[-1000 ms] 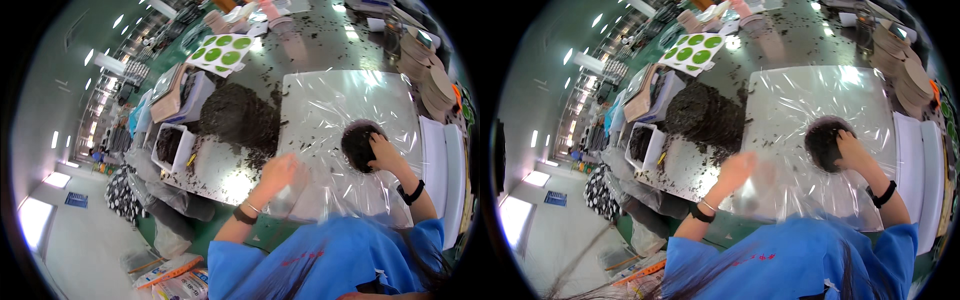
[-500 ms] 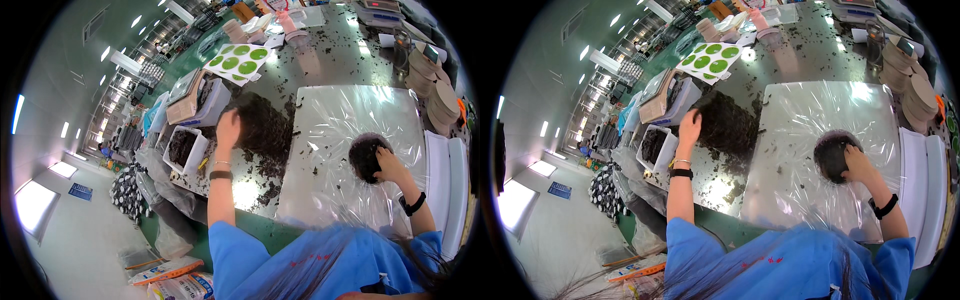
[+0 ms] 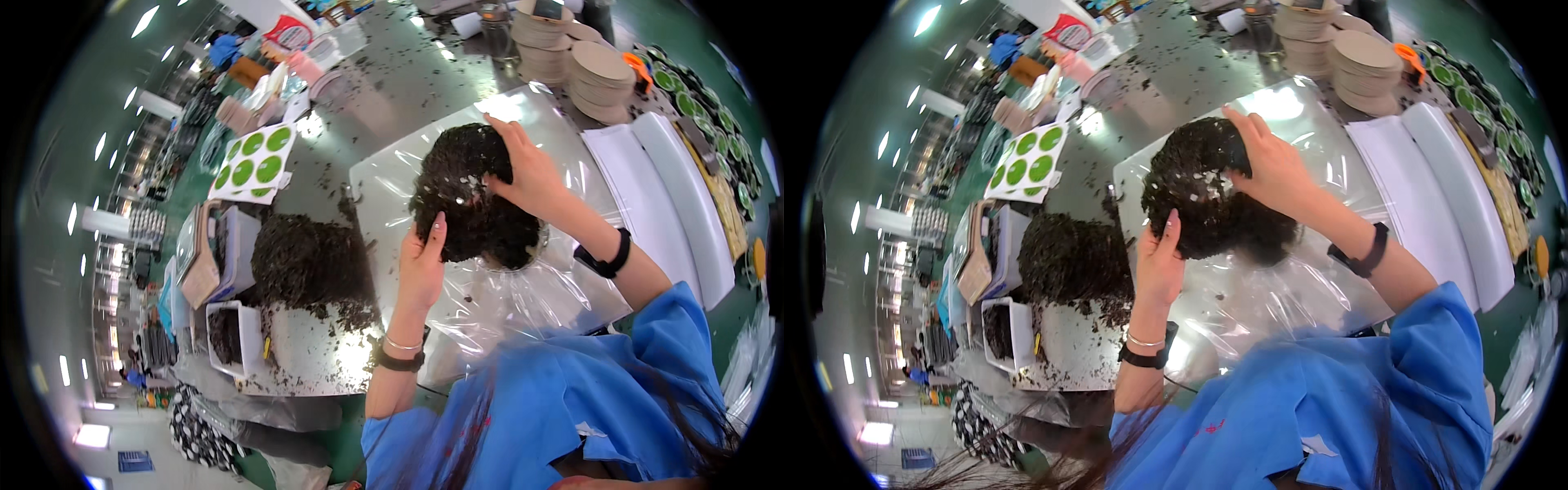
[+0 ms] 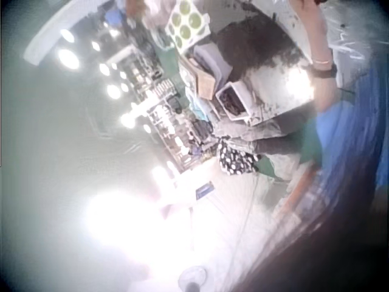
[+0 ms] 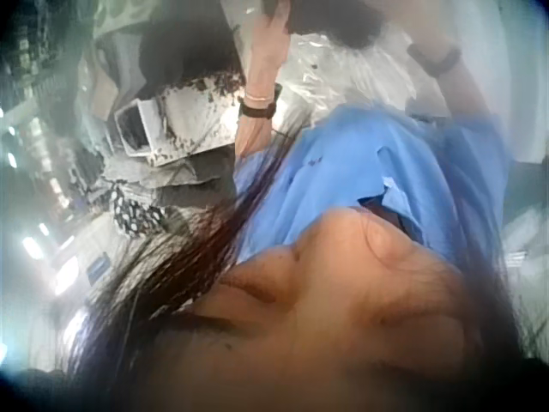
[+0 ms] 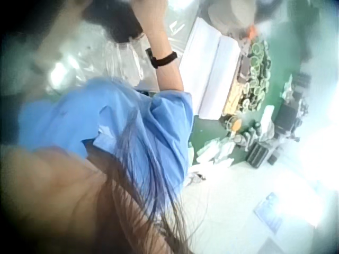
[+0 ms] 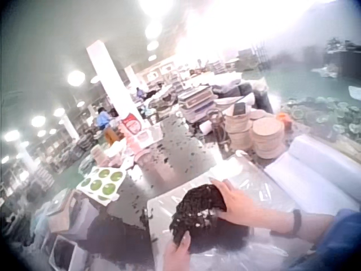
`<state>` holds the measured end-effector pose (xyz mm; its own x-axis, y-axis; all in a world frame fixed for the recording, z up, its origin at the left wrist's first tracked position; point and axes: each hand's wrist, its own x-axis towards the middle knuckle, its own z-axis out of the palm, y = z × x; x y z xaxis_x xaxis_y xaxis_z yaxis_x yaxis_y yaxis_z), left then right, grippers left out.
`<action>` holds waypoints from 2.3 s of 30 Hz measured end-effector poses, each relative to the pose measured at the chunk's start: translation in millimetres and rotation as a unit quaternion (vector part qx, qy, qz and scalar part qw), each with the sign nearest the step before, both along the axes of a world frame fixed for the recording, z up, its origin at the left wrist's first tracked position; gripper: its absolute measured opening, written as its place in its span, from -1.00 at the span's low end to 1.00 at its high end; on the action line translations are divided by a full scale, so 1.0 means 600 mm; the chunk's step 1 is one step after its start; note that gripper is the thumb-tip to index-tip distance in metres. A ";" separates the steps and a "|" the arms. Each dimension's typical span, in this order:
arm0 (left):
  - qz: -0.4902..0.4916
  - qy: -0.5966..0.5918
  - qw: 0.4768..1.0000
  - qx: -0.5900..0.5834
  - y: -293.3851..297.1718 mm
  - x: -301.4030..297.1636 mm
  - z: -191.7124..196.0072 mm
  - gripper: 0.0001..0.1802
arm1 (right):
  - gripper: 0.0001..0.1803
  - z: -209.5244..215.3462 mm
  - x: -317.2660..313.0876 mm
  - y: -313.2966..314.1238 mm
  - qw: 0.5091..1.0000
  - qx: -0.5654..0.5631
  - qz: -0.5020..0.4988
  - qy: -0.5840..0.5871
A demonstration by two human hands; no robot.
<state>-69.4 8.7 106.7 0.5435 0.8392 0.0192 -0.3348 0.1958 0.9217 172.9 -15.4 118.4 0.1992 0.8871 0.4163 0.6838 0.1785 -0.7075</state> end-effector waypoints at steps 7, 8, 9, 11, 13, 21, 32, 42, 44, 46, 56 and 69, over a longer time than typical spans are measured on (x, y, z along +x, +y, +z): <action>-0.011 0.263 0.770 0.581 0.011 0.025 -0.022 -0.39 | -0.07 -0.064 0.070 -0.053 0.992 0.121 0.022 -0.013; -0.039 0.284 0.746 0.602 0.009 0.027 -0.035 -0.39 | -0.12 -0.072 0.080 -0.076 0.989 0.104 0.051 -0.097; -0.063 0.309 0.719 0.619 0.004 0.023 -0.059 -0.39 | -0.18 -0.079 0.085 -0.099 0.976 0.087 0.086 -0.178; -0.115 0.327 0.716 0.606 -0.010 0.020 -0.104 -0.41 | -0.27 -0.113 0.099 -0.138 0.954 0.054 0.131 -0.264; -0.136 0.315 0.757 0.557 -0.010 0.019 -0.119 -0.34 | -0.36 -0.170 0.104 -0.156 0.947 0.021 0.156 -0.279; -0.162 0.330 0.705 0.607 0.033 0.122 -0.101 0.05 | -0.44 -0.154 0.098 -0.170 0.963 -0.041 0.182 -0.195; -0.289 0.423 0.621 0.593 0.066 0.141 -0.176 0.11 | -0.82 -0.144 0.082 -0.153 0.952 -0.022 0.207 -0.224; -0.281 0.476 0.561 0.617 0.072 0.140 -0.220 0.07 | -0.75 -0.134 0.060 -0.133 0.909 -0.110 0.250 -0.316; -0.238 0.448 0.551 0.662 0.081 0.153 -0.214 0.06 | -0.70 -0.142 0.058 -0.133 0.913 -0.104 0.247 -0.307; -0.184 0.443 0.545 0.688 0.067 0.156 -0.204 0.07 | -0.63 -0.147 0.061 -0.137 0.921 -0.108 0.244 -0.285; -0.094 0.321 0.825 0.456 0.063 0.078 -0.130 -0.36 | -0.46 -0.109 0.055 -0.354 0.787 -0.339 0.487 0.170; 0.068 0.044 0.977 -0.197 -0.089 -0.224 -0.225 -0.40 | -0.24 -0.181 -0.072 -0.144 0.974 -0.066 0.084 -0.201</action>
<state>-204.1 -44.8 -28.3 0.4121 0.8364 -0.3615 -0.3060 0.5007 0.8097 129.8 -102.0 9.6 -0.1084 0.9444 0.3104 0.8792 0.2368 -0.4135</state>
